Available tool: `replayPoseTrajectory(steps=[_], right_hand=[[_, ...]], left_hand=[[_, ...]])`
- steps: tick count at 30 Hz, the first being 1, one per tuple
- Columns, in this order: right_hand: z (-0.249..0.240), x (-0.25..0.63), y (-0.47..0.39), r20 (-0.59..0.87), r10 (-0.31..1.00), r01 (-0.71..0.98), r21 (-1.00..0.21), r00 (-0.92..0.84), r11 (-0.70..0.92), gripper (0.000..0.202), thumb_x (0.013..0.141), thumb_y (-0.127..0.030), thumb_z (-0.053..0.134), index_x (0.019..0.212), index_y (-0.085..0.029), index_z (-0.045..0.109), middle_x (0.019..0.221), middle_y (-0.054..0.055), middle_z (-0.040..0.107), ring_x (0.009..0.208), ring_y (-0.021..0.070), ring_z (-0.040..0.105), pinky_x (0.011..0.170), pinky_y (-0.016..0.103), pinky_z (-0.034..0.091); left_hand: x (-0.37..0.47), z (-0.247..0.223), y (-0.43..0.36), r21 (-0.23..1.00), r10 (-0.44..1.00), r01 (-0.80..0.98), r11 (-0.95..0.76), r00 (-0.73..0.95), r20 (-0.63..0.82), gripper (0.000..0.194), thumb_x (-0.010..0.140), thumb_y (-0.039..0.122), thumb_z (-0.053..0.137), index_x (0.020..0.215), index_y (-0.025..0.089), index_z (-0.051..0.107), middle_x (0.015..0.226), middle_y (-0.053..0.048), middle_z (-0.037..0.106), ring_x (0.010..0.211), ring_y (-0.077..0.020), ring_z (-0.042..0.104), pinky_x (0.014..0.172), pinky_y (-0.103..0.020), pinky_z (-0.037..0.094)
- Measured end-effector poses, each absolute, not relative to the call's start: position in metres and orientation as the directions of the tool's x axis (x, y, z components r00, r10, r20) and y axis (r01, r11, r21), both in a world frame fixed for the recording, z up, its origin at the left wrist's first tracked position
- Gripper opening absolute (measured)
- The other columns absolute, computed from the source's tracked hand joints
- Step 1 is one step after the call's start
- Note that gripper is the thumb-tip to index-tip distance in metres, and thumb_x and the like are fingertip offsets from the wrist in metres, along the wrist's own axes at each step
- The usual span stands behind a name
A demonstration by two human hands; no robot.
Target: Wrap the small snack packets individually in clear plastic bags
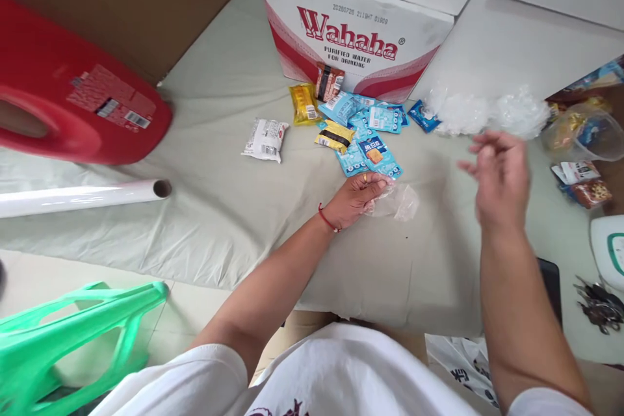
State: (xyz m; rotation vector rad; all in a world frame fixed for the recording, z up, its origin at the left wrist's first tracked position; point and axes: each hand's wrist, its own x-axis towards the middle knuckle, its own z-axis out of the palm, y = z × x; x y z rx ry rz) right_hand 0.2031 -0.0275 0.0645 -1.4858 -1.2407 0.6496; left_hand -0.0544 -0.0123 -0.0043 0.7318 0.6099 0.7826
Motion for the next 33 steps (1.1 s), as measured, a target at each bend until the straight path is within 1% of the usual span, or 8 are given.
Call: replayPoseTrajectory(steps=[4,6,9,14,21,26,30,33], right_hand=[[0.023,0.144,-0.08,0.118,0.974,0.49,-0.871,0.191,0.01,0.077,0.069,-0.057,0.089,0.137,-0.031,0.062,0.142,0.009,0.061,0.116,0.0282,0.065,0.089,0.043,0.059],[0.01,0.137,-0.087,0.032,0.974,0.508,-0.857,0.223,-0.088,0.063,0.068,-0.051,0.09,0.123,-0.026,0.071,0.122,0.008,0.072,0.102,0.0252,0.068,0.087,0.04,0.059],[0.003,0.149,-0.088,-0.082,0.944,0.302,-0.936,0.32,-0.184,0.036,0.075,-0.047,0.086,0.1,-0.024,0.077,0.089,0.001,0.073,0.074,0.0159,0.062,0.065,0.029,0.055],[0.006,0.177,-0.088,-0.211,0.906,-0.175,-0.972,0.367,-0.156,0.038,0.061,-0.042,0.096,0.081,-0.022,0.071,0.078,-0.002,0.068,0.064,0.0107,0.058,0.049,0.02,0.046],[0.016,0.208,-0.09,-0.197,0.805,-0.322,-0.947,0.559,-0.009,0.045,0.051,-0.031,0.098,0.078,-0.02,0.064,0.07,-0.005,0.059,0.055,0.0054,0.047,0.039,0.013,0.031],[0.017,0.234,-0.101,-0.142,0.655,-0.202,-0.979,0.743,0.017,0.039,0.056,-0.027,0.088,0.085,-0.019,0.065,0.068,-0.005,0.053,0.057,0.0061,0.042,0.044,0.016,0.03],[0.021,0.221,-0.114,0.246,0.319,0.226,-0.969,0.915,0.099,0.025,0.071,-0.03,0.079,0.082,-0.022,0.058,0.07,-0.004,0.051,0.054,0.0084,0.037,0.047,0.023,0.027],[0.028,0.186,-0.116,0.6,0.553,0.675,-0.733,0.578,0.09,0.022,0.084,-0.039,0.077,0.093,-0.023,0.066,0.086,0.001,0.062,0.073,0.0161,0.057,0.066,0.032,0.048]], left_hand=[[-0.054,-0.004,-0.014,0.796,0.817,-0.404,0.45,0.545,-0.185,0.052,0.07,0.064,0.089,0.094,0.019,0.078,0.065,0.005,0.05,0.048,-0.0038,0.031,0.044,-0.02,0.022],[-0.054,-0.005,-0.014,0.808,0.837,-0.414,0.419,0.522,-0.167,0.052,0.07,0.063,0.089,0.094,0.019,0.078,0.066,0.004,0.054,0.05,-0.0047,0.035,0.047,-0.021,0.026],[-0.055,-0.008,-0.014,0.812,0.853,-0.425,0.4,0.497,-0.159,0.053,0.068,0.063,0.091,0.09,0.017,0.078,0.072,0.002,0.058,0.056,-0.0062,0.043,0.052,-0.021,0.03],[-0.057,-0.005,-0.012,0.79,0.841,-0.433,0.435,0.509,-0.184,0.052,0.069,0.062,0.09,0.089,0.017,0.075,0.064,0.007,0.045,0.048,-0.003,0.03,0.044,-0.02,0.021],[-0.066,0.0,-0.005,0.677,0.864,-0.557,0.482,0.433,-0.258,0.053,0.066,0.052,0.095,0.097,0.019,0.067,0.057,0.012,0.04,0.041,-0.001,0.026,0.038,-0.016,0.017],[-0.072,0.002,-0.004,0.612,0.866,-0.615,0.497,0.393,-0.308,0.048,0.069,0.044,0.095,0.097,0.02,0.063,0.054,0.013,0.039,0.038,-0.0006,0.024,0.036,-0.015,0.014],[-0.073,0.004,-0.004,0.581,0.857,-0.631,0.514,0.403,-0.321,0.047,0.07,0.039,0.095,0.097,0.02,0.062,0.056,0.013,0.038,0.039,-0.0001,0.026,0.035,-0.015,0.014],[-0.072,0.003,-0.004,0.571,0.84,-0.619,0.539,0.441,-0.315,0.05,0.067,0.039,0.097,0.098,0.02,0.063,0.056,0.013,0.037,0.038,-0.0002,0.026,0.035,-0.014,0.013]])
